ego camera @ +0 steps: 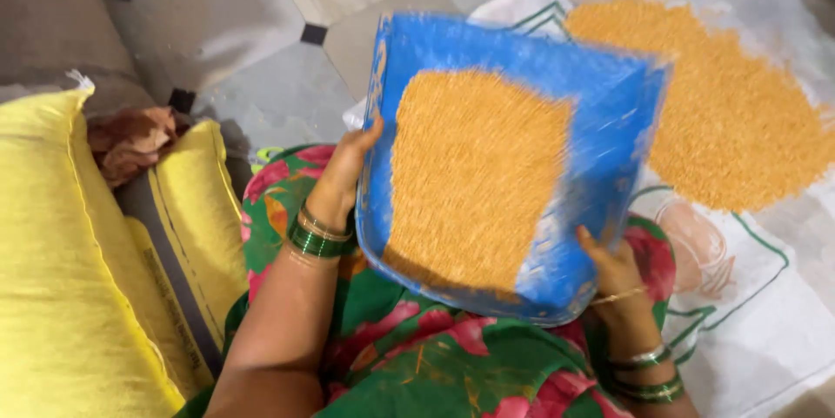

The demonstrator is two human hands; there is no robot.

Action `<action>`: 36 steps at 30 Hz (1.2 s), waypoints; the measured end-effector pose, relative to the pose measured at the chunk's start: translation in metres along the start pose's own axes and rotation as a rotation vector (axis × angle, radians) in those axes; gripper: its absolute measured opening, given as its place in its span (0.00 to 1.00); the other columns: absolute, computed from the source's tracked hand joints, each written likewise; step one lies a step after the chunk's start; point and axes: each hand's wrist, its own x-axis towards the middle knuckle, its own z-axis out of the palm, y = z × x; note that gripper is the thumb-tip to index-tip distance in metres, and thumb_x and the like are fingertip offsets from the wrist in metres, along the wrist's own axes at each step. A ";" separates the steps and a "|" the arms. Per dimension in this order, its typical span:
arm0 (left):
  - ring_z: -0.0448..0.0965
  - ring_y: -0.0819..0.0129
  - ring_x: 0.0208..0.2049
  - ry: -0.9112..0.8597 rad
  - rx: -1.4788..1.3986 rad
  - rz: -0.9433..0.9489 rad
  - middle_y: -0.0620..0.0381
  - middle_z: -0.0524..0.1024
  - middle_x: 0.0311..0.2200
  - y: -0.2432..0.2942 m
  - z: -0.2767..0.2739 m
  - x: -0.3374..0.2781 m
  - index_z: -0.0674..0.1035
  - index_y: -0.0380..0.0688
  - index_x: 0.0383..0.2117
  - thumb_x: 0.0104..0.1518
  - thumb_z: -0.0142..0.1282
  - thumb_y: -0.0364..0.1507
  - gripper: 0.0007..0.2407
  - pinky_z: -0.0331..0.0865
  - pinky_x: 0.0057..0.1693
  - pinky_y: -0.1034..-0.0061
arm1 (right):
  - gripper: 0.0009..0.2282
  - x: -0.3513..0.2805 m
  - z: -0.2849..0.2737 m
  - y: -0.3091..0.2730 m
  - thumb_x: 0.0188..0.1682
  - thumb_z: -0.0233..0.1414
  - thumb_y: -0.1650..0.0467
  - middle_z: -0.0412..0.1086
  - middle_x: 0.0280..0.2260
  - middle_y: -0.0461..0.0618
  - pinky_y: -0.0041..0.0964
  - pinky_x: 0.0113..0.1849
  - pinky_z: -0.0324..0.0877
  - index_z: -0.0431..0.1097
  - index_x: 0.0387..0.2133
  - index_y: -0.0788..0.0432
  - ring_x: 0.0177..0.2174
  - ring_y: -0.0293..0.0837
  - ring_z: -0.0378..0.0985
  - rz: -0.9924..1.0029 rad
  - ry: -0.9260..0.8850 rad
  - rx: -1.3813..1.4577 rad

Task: The recorder is winnowing or cleaning pulse grains using a blue plastic winnowing basket while sitting on the floor.

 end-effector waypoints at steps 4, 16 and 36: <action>0.81 0.64 0.50 -0.004 0.029 0.014 0.52 0.79 0.51 -0.023 -0.010 -0.011 0.73 0.35 0.57 0.56 0.58 0.28 0.21 0.75 0.57 0.68 | 0.11 0.047 -0.023 0.017 0.53 0.55 0.66 0.74 0.26 0.45 0.34 0.25 0.69 0.74 0.35 0.65 0.21 0.38 0.72 0.052 0.071 -0.176; 0.69 0.72 0.49 -0.055 0.546 0.927 0.56 0.74 0.49 0.145 0.063 0.079 0.74 0.33 0.61 0.75 0.39 0.48 0.27 0.67 0.58 0.76 | 0.16 0.141 0.131 -0.200 0.64 0.45 0.63 0.72 0.30 0.49 0.34 0.33 0.65 0.71 0.35 0.63 0.30 0.39 0.69 -0.749 0.245 -0.336; 0.57 0.57 0.68 0.187 0.566 0.818 0.41 0.61 0.68 0.114 0.021 0.122 0.63 0.30 0.67 0.69 0.31 0.54 0.35 0.51 0.71 0.68 | 0.20 0.261 0.087 -0.104 0.68 0.42 0.63 0.58 0.25 0.40 0.39 0.29 0.54 0.62 0.28 0.64 0.27 0.35 0.57 -0.921 0.244 -0.405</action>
